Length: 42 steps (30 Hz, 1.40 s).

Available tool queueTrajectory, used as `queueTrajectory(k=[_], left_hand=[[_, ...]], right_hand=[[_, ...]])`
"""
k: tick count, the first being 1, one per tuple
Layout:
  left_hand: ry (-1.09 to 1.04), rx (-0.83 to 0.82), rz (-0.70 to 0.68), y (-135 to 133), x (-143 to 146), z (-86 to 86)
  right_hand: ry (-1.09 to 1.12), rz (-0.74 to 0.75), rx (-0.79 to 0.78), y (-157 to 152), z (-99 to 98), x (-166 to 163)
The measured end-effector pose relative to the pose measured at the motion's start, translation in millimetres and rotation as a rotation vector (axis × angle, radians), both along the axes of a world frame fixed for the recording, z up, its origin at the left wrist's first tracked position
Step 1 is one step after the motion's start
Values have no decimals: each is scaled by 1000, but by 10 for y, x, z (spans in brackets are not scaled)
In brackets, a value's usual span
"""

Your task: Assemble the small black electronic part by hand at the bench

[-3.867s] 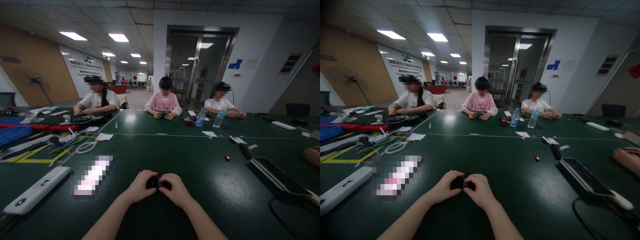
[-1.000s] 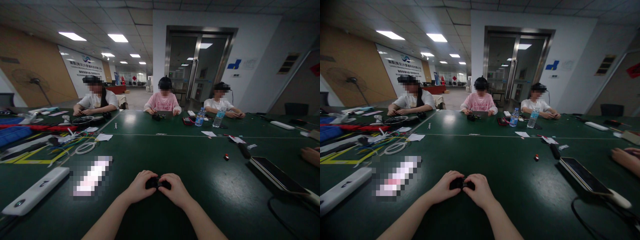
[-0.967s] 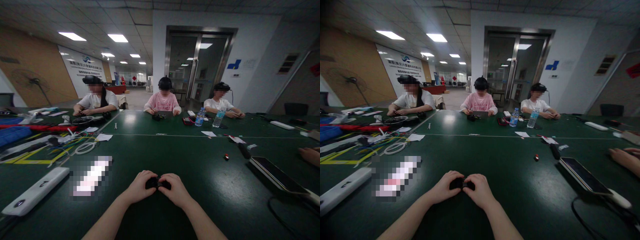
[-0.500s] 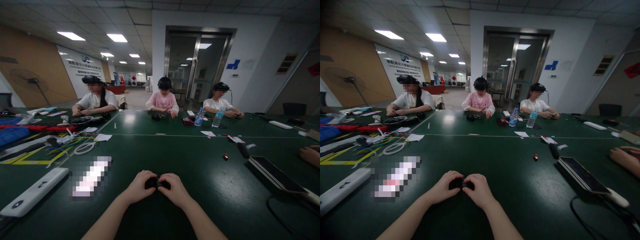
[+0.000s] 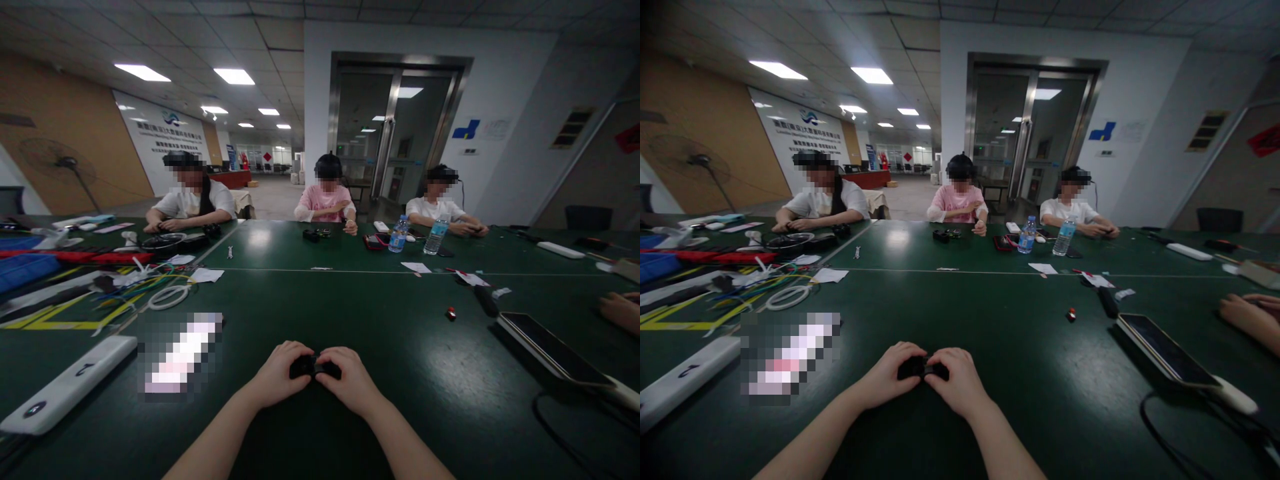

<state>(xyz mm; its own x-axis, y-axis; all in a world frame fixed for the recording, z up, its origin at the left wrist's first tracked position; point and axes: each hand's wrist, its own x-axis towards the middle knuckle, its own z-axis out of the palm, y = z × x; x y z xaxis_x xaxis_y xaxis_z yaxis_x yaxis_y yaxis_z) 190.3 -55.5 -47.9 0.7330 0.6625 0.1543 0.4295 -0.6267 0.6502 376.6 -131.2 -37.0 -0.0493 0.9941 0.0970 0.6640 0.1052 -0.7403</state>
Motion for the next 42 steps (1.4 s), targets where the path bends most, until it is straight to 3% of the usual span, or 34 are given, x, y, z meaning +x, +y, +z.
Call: queueTrajectory(k=[12, 19, 42], left_hand=[[4, 10, 15, 10, -7, -44], [10, -5, 16, 0, -9, 6], [24, -28, 21, -12, -8, 30]], right_hand=[[55, -23, 22, 49, -99, 33], [119, -89, 6, 7, -36, 41], [258, -253, 184, 13, 23, 351]])
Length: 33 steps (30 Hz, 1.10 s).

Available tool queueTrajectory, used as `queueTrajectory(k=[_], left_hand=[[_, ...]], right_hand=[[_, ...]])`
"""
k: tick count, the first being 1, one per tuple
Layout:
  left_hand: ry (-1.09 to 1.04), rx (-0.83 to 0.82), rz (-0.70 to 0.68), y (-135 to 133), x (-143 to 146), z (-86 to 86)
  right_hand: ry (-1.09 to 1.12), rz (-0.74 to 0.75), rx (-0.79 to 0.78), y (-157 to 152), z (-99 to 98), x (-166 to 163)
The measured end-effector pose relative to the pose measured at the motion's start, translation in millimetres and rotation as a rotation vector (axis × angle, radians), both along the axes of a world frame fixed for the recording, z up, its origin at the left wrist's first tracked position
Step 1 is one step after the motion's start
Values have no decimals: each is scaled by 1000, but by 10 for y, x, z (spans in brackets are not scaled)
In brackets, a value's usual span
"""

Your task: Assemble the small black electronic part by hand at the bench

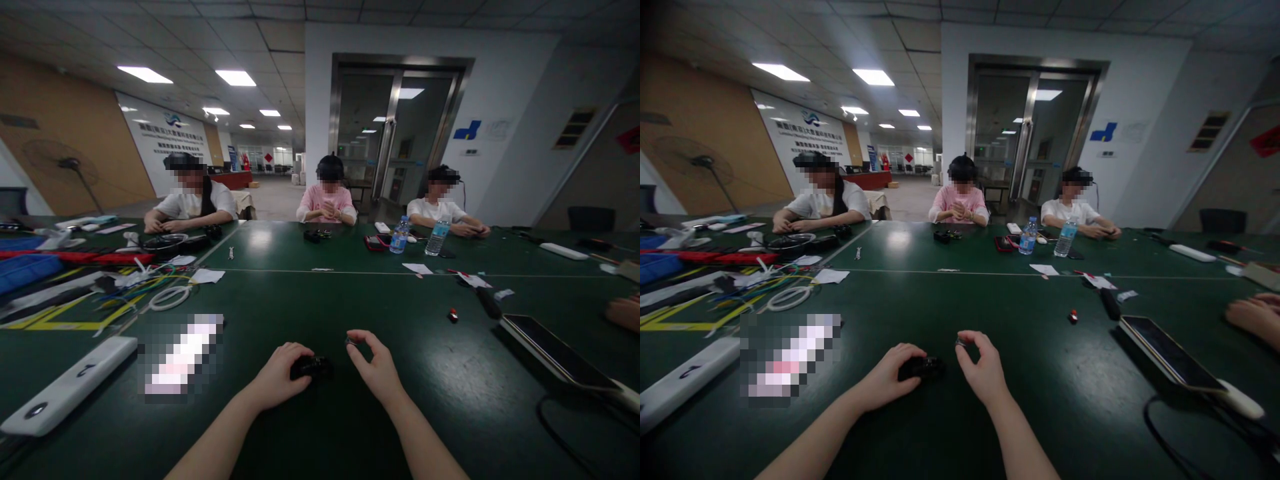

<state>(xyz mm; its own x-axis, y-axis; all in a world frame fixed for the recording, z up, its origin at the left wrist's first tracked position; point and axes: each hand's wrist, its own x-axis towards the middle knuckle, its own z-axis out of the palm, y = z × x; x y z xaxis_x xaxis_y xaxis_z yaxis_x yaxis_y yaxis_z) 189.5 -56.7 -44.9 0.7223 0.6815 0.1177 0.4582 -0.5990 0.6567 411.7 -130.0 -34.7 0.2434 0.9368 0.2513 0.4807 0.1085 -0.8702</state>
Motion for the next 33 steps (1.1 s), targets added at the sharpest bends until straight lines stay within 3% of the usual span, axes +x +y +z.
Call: queueTrajectory(k=[13, 33], left_hand=[[1, -14, -10, 9, -18, -10], [2, -25, -2, 15, -23, -9]], right_hand=[[61, -83, 123, 17, -60, 118], [61, -37, 77, 8, -35, 27]])
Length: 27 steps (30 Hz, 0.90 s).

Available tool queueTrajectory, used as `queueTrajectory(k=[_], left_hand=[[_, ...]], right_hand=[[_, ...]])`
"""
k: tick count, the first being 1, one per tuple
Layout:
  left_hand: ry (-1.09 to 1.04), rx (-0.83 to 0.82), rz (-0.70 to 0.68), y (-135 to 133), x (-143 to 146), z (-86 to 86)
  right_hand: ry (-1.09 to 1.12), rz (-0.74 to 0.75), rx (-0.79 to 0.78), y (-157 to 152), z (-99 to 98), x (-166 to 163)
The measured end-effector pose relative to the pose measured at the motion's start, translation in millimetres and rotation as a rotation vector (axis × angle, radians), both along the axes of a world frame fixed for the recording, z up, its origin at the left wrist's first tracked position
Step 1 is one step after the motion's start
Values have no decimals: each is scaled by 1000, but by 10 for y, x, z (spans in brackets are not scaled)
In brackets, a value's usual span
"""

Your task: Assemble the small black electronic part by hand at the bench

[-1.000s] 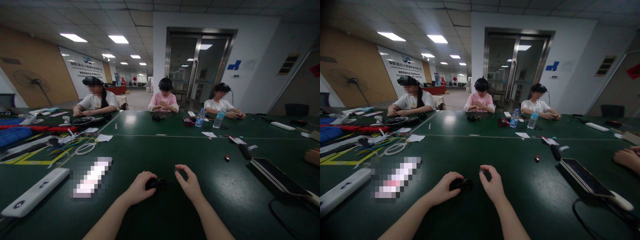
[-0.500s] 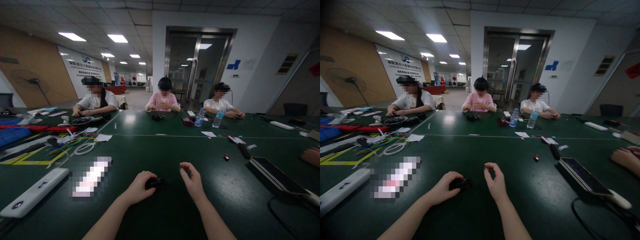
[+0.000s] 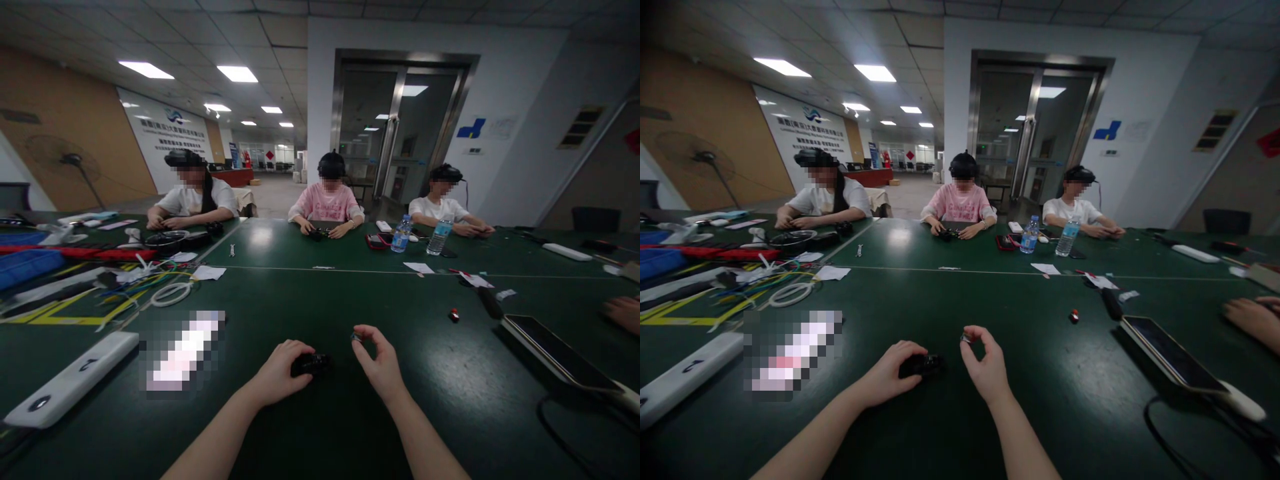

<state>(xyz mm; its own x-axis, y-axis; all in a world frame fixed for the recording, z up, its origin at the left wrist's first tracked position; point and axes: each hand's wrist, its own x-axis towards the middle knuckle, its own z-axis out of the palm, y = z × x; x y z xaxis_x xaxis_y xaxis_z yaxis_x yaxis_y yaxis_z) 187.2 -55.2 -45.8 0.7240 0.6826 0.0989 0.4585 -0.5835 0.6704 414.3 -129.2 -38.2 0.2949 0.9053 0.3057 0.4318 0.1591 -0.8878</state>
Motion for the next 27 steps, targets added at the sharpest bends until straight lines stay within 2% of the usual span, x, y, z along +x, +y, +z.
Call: queueTrajectory(k=[10, 17, 27], left_hand=[[3, 6, -9, 12, 4, -18], [-6, 51, -11, 7, 21, -16], [-18, 55, -18, 37, 27, -81]], right_hand=[[-75, 154, -183, -7, -2, -182], [-202, 267, -224, 14, -48, -282], [-377, 286, -297, 52, -54, -363]])
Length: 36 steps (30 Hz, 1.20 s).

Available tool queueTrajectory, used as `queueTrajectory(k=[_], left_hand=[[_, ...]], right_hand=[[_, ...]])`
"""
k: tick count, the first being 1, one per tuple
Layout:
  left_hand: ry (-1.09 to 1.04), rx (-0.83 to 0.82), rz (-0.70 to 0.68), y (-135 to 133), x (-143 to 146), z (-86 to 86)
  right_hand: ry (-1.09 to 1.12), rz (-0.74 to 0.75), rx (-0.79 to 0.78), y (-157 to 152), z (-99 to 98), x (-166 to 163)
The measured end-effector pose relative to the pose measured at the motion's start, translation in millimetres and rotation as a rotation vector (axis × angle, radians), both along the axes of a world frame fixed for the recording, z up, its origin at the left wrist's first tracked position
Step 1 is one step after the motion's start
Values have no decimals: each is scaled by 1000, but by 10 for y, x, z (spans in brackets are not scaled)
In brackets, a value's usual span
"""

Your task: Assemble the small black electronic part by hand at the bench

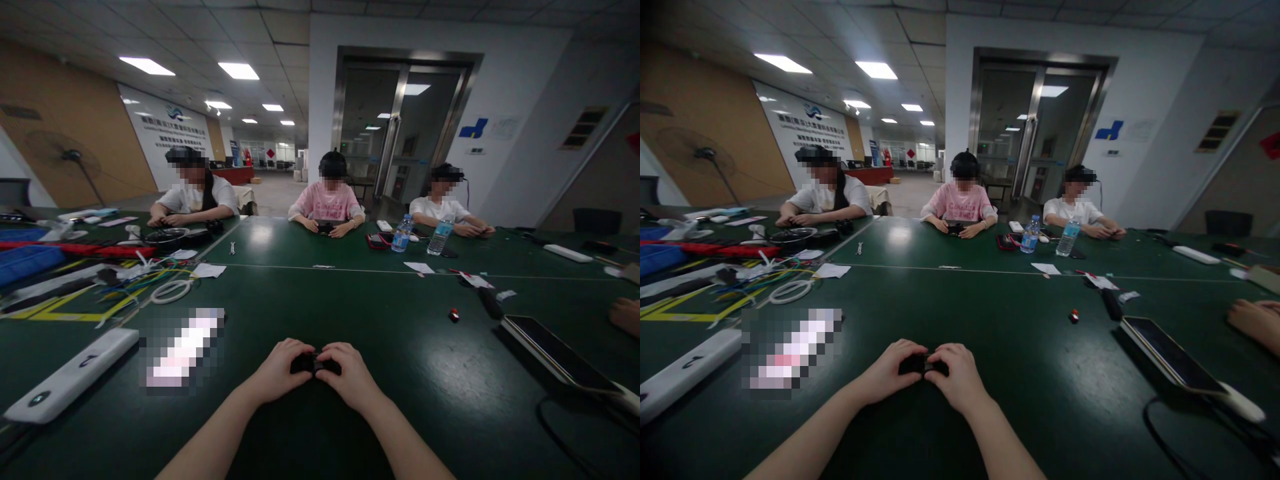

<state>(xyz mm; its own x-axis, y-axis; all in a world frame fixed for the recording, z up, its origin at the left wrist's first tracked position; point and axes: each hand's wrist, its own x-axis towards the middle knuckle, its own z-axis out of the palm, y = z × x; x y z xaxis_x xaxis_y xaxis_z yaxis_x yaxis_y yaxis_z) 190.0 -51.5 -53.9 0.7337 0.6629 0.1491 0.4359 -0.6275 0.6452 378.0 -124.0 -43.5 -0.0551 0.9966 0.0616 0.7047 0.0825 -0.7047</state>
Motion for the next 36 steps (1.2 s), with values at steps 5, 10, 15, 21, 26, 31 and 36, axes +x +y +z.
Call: queueTrajectory(k=[5, 10, 15, 21, 26, 31, 36], left_hand=[[2, 6, 5, 10, -1, -21], [-2, -4, 1, -9, 2, 12], [-5, 7, 3, -13, 4, 14], [-5, 20, 29, 19, -4, -75], [-6, 4, 34, 0, -9, -42], [0, -18, 25, -35, -14, 44], [-41, -113, 60, -40, -31, 29]], right_hand=[[-40, 15, 17, -19, 30, -20], [-25, 3, 4, -34, 43, -34], [1, 7, 4, -50, 24, -9], [32, -30, -10, -48, 18, 15], [34, -44, -26, -31, -11, 25], [100, -63, -50, -24, -18, 44], [256, -31, -45, -44, 28, 34]])
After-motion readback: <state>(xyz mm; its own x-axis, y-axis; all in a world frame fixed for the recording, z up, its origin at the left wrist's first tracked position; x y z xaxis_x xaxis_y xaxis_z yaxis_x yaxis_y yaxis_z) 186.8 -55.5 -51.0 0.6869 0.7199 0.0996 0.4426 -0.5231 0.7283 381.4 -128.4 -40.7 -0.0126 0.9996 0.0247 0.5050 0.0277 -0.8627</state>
